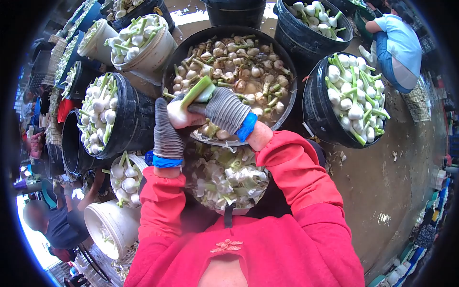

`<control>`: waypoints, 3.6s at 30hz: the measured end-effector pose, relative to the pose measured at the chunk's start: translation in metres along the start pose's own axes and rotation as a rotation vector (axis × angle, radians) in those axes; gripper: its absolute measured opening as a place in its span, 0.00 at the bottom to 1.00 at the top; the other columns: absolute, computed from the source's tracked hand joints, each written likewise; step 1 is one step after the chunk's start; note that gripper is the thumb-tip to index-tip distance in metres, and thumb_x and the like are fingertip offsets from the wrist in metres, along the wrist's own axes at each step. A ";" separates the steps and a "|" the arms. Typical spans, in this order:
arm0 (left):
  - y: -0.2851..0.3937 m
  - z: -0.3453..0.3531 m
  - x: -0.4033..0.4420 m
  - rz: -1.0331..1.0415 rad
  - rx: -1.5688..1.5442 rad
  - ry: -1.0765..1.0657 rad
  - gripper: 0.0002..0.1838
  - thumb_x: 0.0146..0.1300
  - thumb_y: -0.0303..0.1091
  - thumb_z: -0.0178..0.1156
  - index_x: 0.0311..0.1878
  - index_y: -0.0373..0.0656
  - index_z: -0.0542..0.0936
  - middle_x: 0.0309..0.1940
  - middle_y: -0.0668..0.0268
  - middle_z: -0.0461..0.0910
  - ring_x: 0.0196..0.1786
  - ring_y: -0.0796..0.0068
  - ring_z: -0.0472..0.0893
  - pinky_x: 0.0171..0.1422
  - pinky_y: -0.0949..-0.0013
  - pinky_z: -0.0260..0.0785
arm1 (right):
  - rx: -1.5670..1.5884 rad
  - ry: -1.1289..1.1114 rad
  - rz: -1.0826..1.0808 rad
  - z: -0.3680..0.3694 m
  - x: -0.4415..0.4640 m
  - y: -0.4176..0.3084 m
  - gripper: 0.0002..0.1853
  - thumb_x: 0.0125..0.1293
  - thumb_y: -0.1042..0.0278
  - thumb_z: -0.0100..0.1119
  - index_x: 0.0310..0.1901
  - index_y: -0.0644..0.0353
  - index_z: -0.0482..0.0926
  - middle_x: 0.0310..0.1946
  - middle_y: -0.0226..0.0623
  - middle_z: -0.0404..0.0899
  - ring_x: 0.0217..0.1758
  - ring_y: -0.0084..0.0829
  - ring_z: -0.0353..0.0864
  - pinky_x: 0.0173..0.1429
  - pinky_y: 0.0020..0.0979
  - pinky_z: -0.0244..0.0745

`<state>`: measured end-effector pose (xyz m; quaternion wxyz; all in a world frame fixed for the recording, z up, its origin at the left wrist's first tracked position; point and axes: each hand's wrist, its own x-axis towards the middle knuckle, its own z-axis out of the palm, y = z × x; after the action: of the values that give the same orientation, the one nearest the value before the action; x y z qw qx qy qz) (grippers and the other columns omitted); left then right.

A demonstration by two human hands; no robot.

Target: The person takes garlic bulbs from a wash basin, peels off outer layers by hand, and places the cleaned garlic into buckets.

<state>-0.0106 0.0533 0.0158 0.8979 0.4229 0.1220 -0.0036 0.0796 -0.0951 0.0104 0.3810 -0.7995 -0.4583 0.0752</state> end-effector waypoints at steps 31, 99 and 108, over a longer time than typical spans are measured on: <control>-0.002 -0.011 -0.011 0.100 -0.204 0.365 0.19 0.61 0.38 0.59 0.52 0.38 0.74 0.44 0.59 0.76 0.47 0.63 0.78 0.54 0.60 0.72 | 0.635 0.052 0.358 0.038 0.009 -0.004 0.16 0.57 0.58 0.61 0.43 0.59 0.82 0.36 0.38 0.83 0.40 0.33 0.82 0.46 0.31 0.74; -0.010 -0.004 -0.012 0.574 0.745 0.075 0.48 0.53 0.57 0.66 0.67 0.31 0.59 0.61 0.51 0.67 0.61 0.64 0.69 0.65 0.64 0.61 | 0.659 0.271 0.106 0.007 -0.021 -0.016 0.24 0.62 0.73 0.59 0.61 0.61 0.69 0.52 0.43 0.77 0.55 0.33 0.77 0.58 0.30 0.72; -0.014 -0.001 -0.005 0.755 1.335 0.026 0.52 0.43 0.62 0.68 0.62 0.28 0.65 0.55 0.45 0.72 0.55 0.50 0.75 0.61 0.60 0.66 | 0.093 0.186 0.026 0.007 -0.023 -0.016 0.29 0.54 0.76 0.59 0.61 0.61 0.68 0.43 0.48 0.78 0.45 0.46 0.78 0.50 0.37 0.74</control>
<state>-0.0175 0.0444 0.0061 0.3910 0.8885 -0.0481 0.2352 0.0527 -0.1045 0.0110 0.4577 -0.7903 -0.4064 0.0267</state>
